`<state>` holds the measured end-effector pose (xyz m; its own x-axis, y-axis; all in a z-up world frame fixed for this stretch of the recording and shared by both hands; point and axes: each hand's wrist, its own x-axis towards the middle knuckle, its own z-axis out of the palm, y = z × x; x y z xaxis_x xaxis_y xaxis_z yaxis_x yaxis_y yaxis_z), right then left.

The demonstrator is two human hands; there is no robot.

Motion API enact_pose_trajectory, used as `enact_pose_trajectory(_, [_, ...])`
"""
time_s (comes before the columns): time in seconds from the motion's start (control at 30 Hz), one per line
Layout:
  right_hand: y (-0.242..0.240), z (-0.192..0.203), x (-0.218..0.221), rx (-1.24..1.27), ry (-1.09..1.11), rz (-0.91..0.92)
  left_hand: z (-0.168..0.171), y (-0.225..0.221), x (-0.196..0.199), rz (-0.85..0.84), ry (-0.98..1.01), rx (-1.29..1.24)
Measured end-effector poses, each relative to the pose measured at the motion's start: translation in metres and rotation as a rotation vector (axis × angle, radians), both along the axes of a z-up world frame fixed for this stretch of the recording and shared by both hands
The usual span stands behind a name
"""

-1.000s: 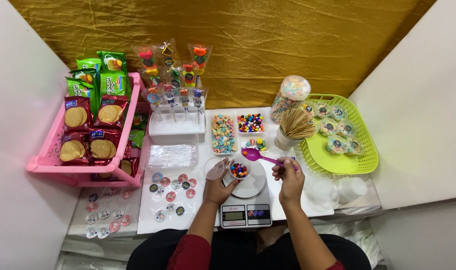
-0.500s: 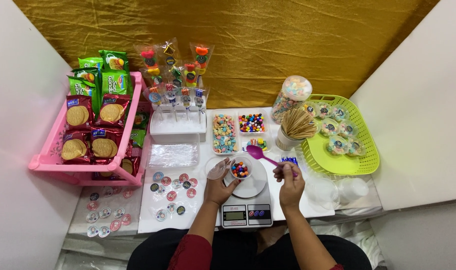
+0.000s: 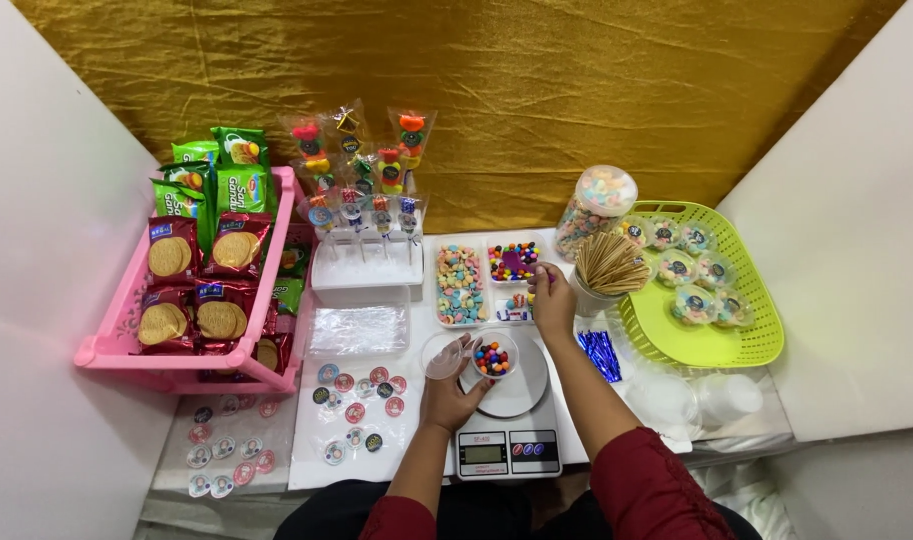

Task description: Weighing small colorful candies using a digital scale and a spoon in a small-scale packaging setup.

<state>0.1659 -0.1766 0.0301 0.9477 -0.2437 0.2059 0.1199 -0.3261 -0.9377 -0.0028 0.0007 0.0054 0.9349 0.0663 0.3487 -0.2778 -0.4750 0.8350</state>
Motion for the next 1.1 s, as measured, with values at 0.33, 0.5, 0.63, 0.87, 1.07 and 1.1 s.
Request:
enact_pose_trajectory(0.33, [0.013,0.005,0.020,-0.194,0.082,0.046,-0.003,0.000,0.003,0.008,0.038,0.010])
enact_pose_trajectory(0.5, [0.017,-0.002,0.021,0.431,0.163,-0.109,-0.004,-0.001,0.002,0.005,0.044,0.015])
enact_pose_trajectory(0.63, [0.007,-0.030,0.031,0.636,0.210,-0.155,-0.007,-0.001,0.004,0.005,0.050,0.016])
enact_pose_trajectory(0.87, [0.000,-0.037,0.021,0.810,0.249,-0.190,-0.009,-0.001,0.004,0.014,0.036,0.018])
enact_pose_trajectory(1.07, [-0.008,-0.053,0.028,0.896,0.265,-0.179,0.000,0.000,0.002,0.006,0.061,0.025])
enact_pose_trajectory(1.1, [-0.008,-0.054,0.028,0.912,0.270,-0.178,-0.001,0.000,0.002,0.005,0.066,0.017])
